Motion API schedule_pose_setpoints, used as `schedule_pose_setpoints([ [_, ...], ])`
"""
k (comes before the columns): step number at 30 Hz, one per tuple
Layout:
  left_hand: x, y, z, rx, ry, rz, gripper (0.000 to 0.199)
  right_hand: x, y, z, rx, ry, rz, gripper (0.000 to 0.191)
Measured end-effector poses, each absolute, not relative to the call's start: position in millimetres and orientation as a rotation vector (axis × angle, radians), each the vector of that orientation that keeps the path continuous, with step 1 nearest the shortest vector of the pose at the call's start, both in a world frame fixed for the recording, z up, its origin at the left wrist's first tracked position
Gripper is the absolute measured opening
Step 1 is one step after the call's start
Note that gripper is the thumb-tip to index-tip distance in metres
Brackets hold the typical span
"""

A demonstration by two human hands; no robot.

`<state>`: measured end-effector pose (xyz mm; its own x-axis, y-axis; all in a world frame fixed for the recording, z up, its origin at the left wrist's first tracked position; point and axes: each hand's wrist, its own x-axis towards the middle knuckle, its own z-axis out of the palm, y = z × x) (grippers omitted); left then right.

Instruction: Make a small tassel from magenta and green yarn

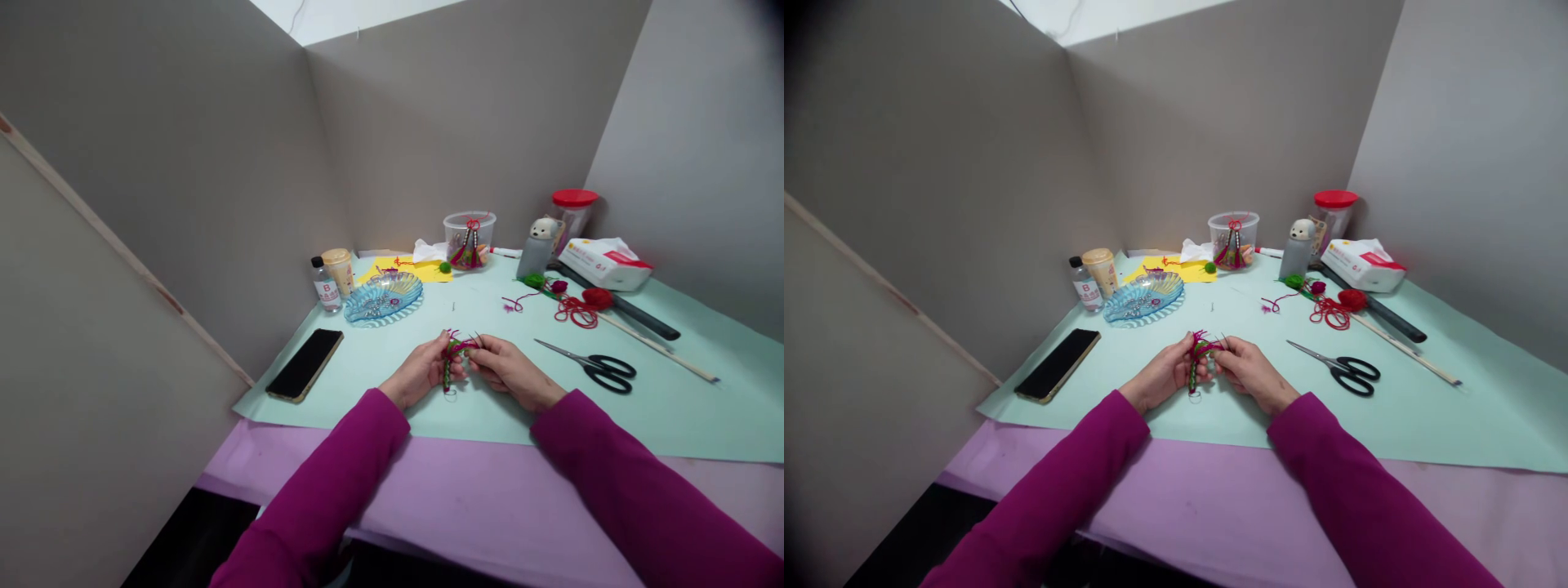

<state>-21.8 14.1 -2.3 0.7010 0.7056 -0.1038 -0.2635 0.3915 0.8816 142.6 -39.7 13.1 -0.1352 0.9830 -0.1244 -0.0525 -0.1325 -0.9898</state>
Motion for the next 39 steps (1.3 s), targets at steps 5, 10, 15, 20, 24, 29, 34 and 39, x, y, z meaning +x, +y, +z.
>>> schedule_pose_setpoints([
  [5, -21.9, 15.9, -3.7, 0.942, 0.538, 0.635, 0.049, 146.2, -39.4, 11.8, -1.204, -1.178, 1.42, 0.025],
  [10, -21.3, 12.4, -1.7, 1.002, 0.551, 0.654, 0.043, 146.6, -39.0, 11.6, -1.218, -1.217, 1.441, 0.026],
  [15, -20.0, 9.0, -3.0, 1.078, 0.626, 0.733, 0.031, 146.3, -38.3, 9.7, -1.181, -1.24, 1.473, 0.029],
  [20, -18.6, 7.6, -2.6, 0.955, 0.601, 0.764, 0.018, 149.5, -37.1, 6.1, -1.173, -1.216, 1.458, 0.031],
  [24, -17.6, 7.5, -1.0, 0.894, 0.638, 0.842, 0.006, 149.6, -36.9, 6.1, -1.181, -1.209, 1.438, 0.033],
  [29, -20.9, 12.3, 1.0, 0.724, 0.597, 0.859, 0.008, 147.9, -37.9, 7.6, -1.233, -1.219, 1.443, 0.032],
  [34, -20.3, 12.7, 1.2, 0.721, 0.571, 0.839, 0.011, 146.3, -38.5, 8.3, -1.236, -1.215, 1.429, 0.031],
  [39, -13.7, 7.8, -0.2, 0.891, 0.643, 0.873, 0.031, 143.4, -38.7, 8.6, -1.245, -1.215, 1.368, 0.028],
])
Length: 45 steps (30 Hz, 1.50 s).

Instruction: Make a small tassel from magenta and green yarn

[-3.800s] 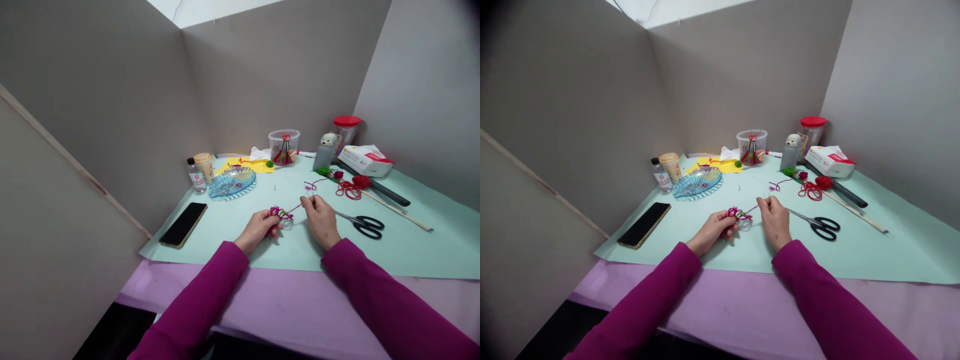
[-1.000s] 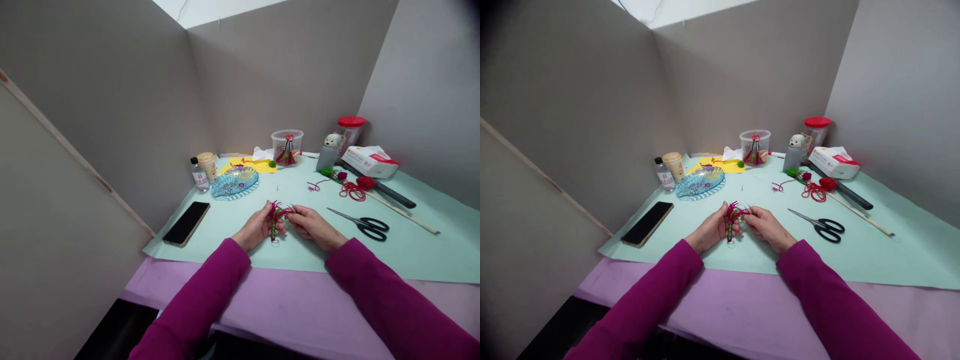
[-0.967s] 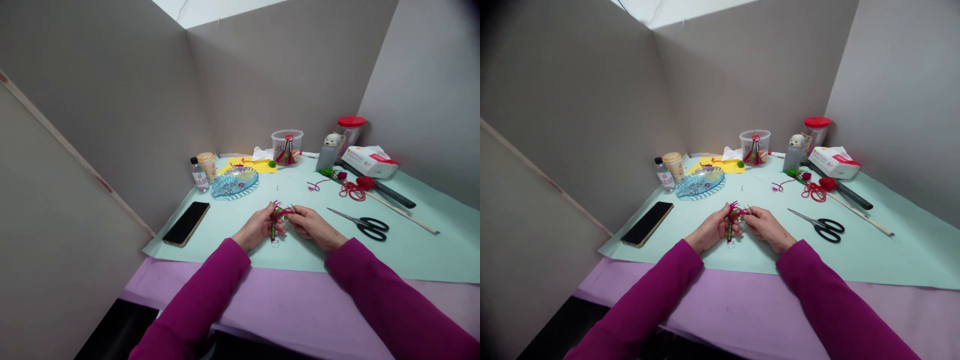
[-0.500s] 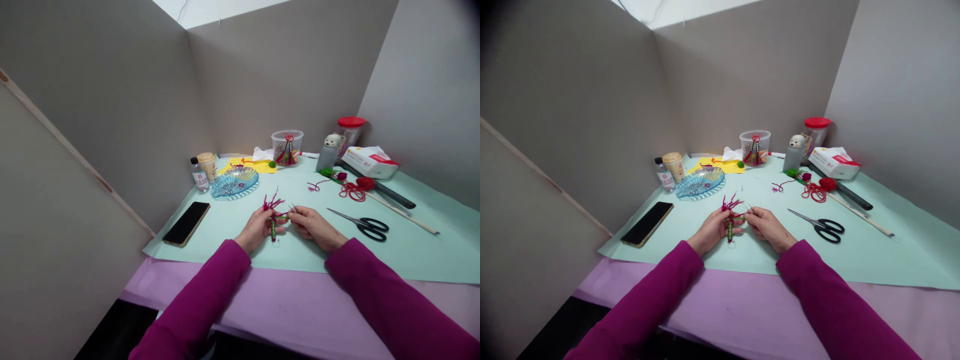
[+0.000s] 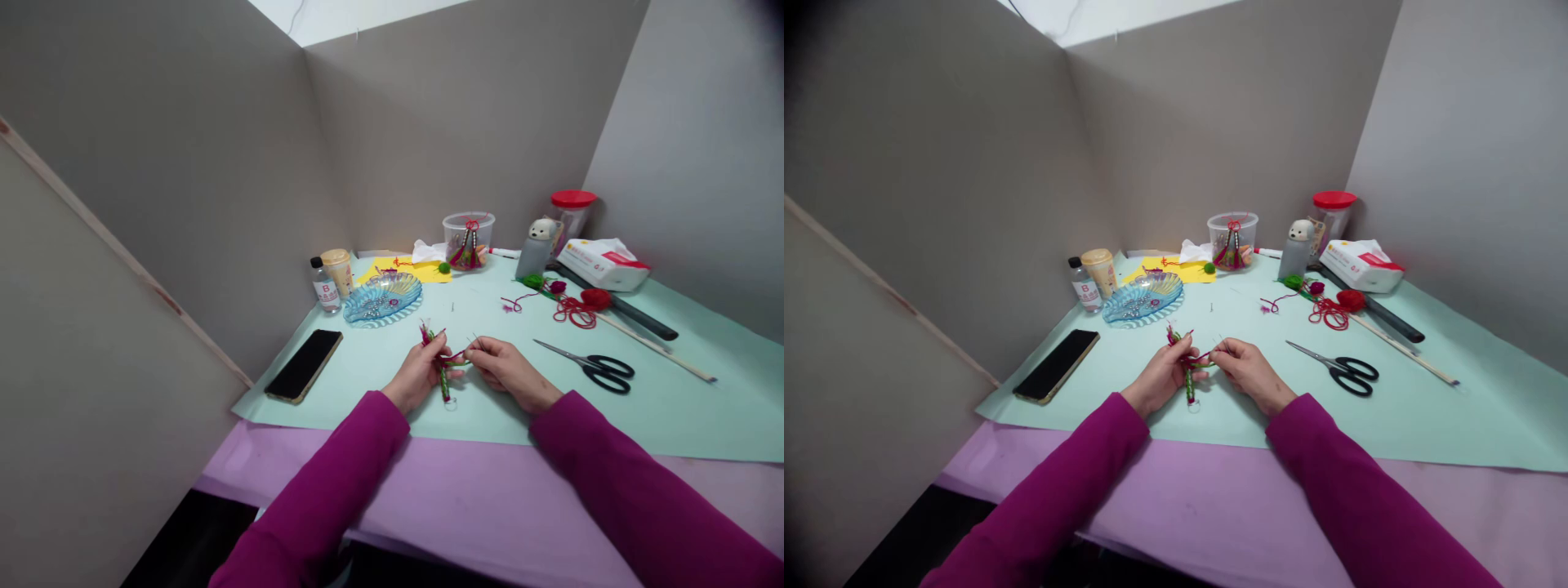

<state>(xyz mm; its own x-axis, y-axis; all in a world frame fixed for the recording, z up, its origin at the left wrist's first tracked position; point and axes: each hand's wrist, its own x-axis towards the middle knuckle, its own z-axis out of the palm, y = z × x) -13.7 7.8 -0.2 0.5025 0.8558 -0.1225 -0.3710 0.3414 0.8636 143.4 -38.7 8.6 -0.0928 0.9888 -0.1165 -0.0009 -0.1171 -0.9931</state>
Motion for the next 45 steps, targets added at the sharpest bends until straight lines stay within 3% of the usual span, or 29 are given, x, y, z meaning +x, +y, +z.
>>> schedule_pose_setpoints([
  [14, -11, 3, 1, 1.167, 0.737, 0.869, 0.036, 143, -36, 4, -1.262, -1.223, 1.209, 0.026],
  [22, -10, 3, 4, 1.091, 0.78, 0.843, 0.025, 143, -35, 1, -1.283, -1.253, 1.162, 0.018],
  [36, -9, 6, 9, 0.959, 0.823, 0.882, 0.028, 145, -37, 3, -1.434, -1.331, 0.633, 0.023],
  [45, -6, 9, 5, 0.909, 0.806, 0.959, 0.031, 132, -39, -4, -1.399, -1.675, 0.29, 0.02],
])
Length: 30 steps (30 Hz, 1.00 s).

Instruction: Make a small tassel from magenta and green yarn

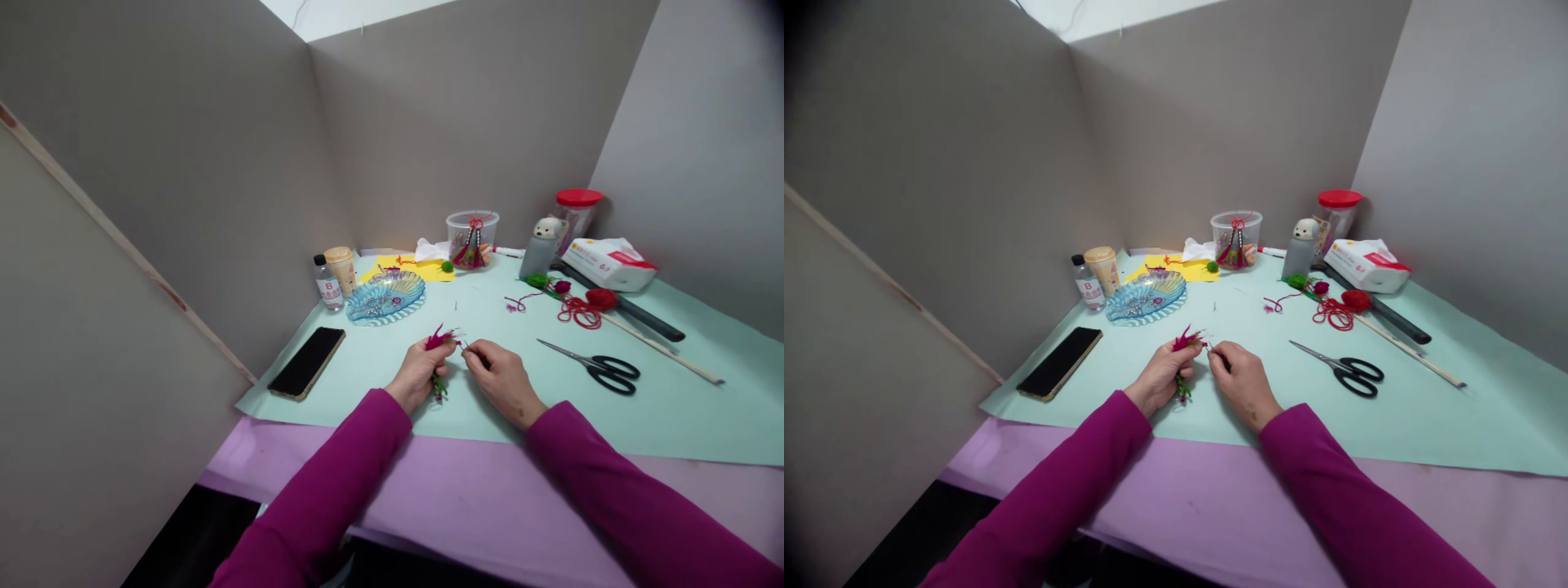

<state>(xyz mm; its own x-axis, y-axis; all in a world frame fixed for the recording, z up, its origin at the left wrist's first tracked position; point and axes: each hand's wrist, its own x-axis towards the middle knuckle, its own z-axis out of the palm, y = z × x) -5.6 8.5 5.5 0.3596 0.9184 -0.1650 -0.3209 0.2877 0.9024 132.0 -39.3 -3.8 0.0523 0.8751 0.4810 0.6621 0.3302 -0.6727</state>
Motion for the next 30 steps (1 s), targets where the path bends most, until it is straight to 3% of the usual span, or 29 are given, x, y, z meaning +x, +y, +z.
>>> schedule_pose_setpoints([
  [30, -4, 6, 7, 0.98, 0.798, 0.922, 0.022, 136, -33, -16, -1.518, -1.762, 0.06, 0.019],
])
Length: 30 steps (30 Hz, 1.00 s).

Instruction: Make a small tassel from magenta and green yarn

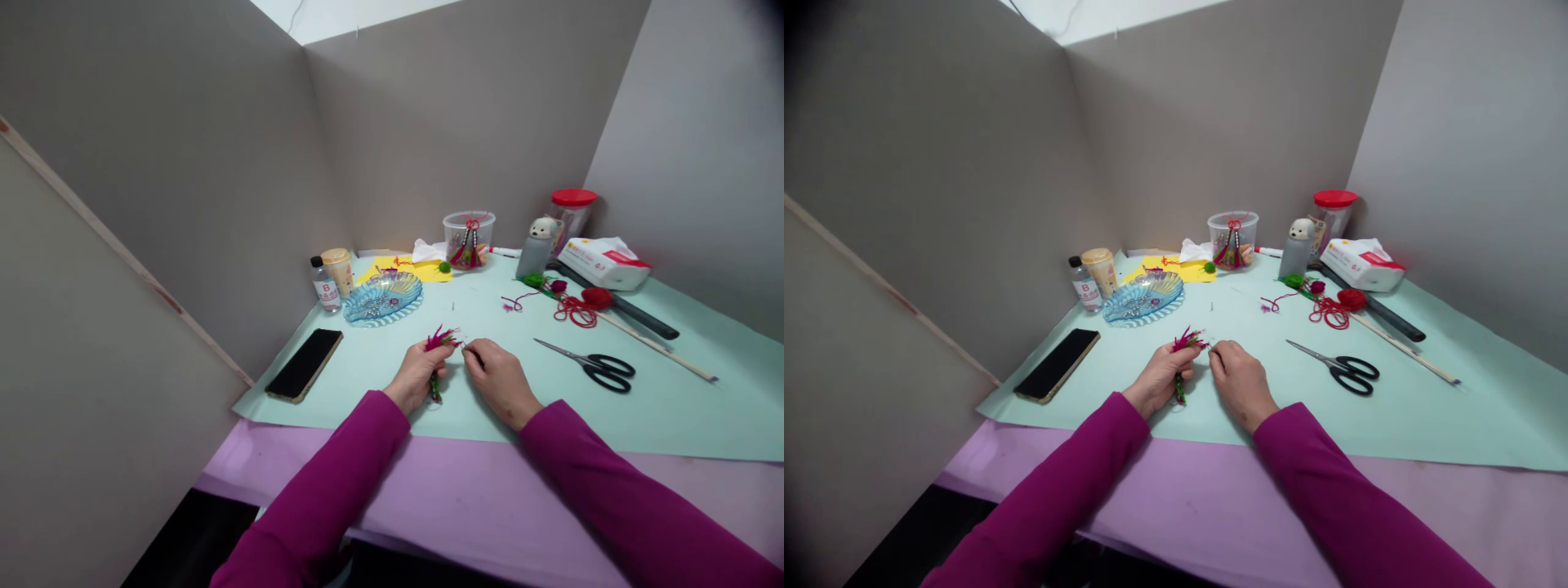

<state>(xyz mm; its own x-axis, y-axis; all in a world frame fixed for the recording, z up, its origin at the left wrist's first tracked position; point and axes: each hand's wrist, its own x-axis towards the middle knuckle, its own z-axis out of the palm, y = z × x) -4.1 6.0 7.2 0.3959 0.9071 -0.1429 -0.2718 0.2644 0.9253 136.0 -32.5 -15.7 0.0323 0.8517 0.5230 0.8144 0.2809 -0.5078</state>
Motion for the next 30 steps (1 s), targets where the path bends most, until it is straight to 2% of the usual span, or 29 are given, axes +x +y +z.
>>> schedule_pose_setpoints([
  [12, -6.0, 6.8, 7.3, 0.91, 0.796, 0.958, 0.028, 140.9, -32.4, -12.8, -1.522, -1.536, 0.075, 0.019],
  [17, -5.0, 5.8, 7.1, 0.919, 0.779, 0.959, 0.028, 135.0, -34.1, -12.1, -1.345, -1.709, 0.12, 0.018],
  [30, -4.4, 6.1, 5.8, 0.945, 0.796, 0.963, 0.029, 133.0, -34.6, -13.4, -1.375, -1.714, 0.077, 0.017],
])
